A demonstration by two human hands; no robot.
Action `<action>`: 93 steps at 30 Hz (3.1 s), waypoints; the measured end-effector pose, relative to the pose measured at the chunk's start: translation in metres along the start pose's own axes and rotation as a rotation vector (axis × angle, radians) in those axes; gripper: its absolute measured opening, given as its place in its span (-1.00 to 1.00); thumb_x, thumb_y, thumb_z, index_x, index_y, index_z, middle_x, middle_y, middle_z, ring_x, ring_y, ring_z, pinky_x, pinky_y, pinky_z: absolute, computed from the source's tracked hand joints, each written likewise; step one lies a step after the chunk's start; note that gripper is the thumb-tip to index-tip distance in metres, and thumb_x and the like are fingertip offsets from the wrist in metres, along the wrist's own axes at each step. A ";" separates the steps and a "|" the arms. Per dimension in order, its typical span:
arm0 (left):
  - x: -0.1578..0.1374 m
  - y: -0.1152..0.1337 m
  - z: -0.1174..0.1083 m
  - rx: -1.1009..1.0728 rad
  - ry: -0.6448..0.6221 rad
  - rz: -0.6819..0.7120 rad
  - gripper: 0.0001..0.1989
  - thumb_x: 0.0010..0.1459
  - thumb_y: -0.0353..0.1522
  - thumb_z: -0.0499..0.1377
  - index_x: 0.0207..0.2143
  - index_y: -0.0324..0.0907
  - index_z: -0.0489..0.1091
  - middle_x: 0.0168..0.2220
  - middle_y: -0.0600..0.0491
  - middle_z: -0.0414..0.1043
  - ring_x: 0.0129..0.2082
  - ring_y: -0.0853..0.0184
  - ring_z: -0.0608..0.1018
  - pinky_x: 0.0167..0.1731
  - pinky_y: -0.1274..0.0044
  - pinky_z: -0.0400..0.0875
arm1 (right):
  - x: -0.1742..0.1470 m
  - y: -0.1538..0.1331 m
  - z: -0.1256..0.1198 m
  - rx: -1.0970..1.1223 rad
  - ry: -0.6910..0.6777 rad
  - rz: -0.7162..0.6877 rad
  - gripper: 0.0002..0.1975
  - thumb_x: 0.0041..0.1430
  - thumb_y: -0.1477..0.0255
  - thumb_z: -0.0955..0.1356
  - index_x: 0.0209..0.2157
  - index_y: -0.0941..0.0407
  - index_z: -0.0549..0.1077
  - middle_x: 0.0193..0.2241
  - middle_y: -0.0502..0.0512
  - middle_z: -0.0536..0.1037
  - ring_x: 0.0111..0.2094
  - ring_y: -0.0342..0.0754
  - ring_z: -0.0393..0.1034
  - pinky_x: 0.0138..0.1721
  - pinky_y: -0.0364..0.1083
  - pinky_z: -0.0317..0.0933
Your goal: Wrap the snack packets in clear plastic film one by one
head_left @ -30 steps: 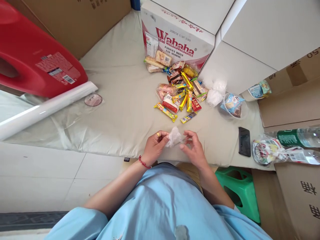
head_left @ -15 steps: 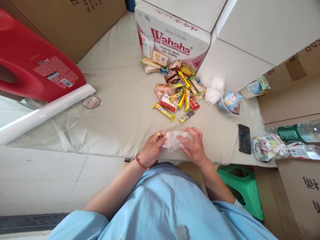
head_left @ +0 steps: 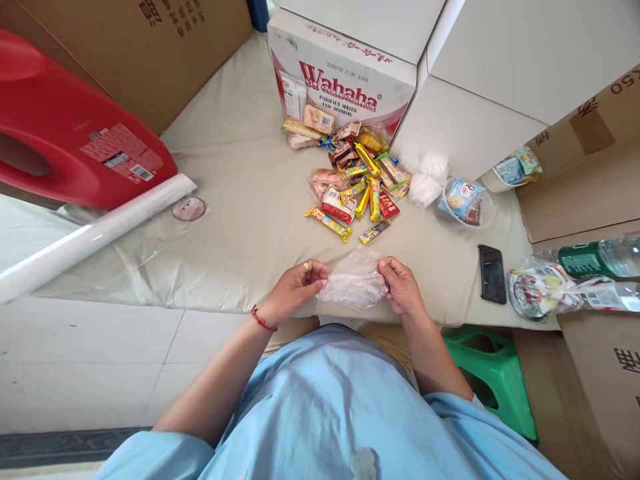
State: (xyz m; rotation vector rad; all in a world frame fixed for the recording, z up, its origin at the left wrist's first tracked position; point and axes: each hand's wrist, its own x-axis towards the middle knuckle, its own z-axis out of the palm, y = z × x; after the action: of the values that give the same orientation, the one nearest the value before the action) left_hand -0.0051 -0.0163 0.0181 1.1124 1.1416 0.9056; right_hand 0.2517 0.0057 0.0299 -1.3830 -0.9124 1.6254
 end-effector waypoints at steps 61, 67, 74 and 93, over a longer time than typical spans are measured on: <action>-0.002 0.012 0.009 -0.052 0.591 0.036 -0.69 0.11 -0.21 0.27 -0.11 -0.14 0.47 -0.19 -0.01 0.52 -0.15 0.25 0.56 -0.19 0.43 0.46 | -0.006 0.009 0.064 -0.288 -0.072 -0.310 -0.87 0.15 0.28 0.43 -0.36 0.03 0.45 -0.41 -0.04 0.46 -0.40 -0.10 0.28 -0.32 -0.12 0.20; 0.018 0.006 -0.006 -0.748 0.503 -0.179 -0.82 -0.06 -0.39 0.33 -0.40 -0.15 0.38 -0.33 0.07 0.51 -0.32 0.40 0.55 -0.29 0.54 0.49 | -0.018 0.023 0.046 -0.168 0.015 -0.237 -0.83 0.12 0.28 0.44 -0.39 0.03 0.40 -0.36 -0.02 0.44 -0.38 -0.10 0.28 -0.31 -0.12 0.23; 0.007 0.012 0.000 -0.707 0.312 -0.119 -0.84 -0.10 -0.43 0.23 -0.37 -0.15 0.41 -0.16 -0.05 0.56 -0.15 0.24 0.60 -0.16 0.37 0.54 | -0.020 0.020 0.036 0.206 0.058 -0.100 -0.78 -0.02 0.31 0.45 -0.45 0.04 0.33 -0.21 0.06 0.50 -0.33 -0.09 0.35 -0.23 -0.08 0.32; 0.013 0.023 0.016 0.119 0.103 -0.077 -0.88 0.04 -0.28 0.29 -0.38 -0.11 0.44 -0.41 0.08 0.51 -0.36 0.26 0.56 -0.27 0.41 0.44 | -0.034 0.022 0.016 -0.210 0.094 -0.348 -0.92 0.14 0.41 0.37 -0.36 0.02 0.36 -0.07 0.10 0.56 -0.06 0.00 0.46 0.01 -0.01 0.34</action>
State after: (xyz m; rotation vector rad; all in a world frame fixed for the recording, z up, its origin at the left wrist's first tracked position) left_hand 0.0133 -0.0015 0.0384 1.1201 1.3283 0.8519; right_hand 0.2361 -0.0349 0.0267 -1.3381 -1.2188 1.2209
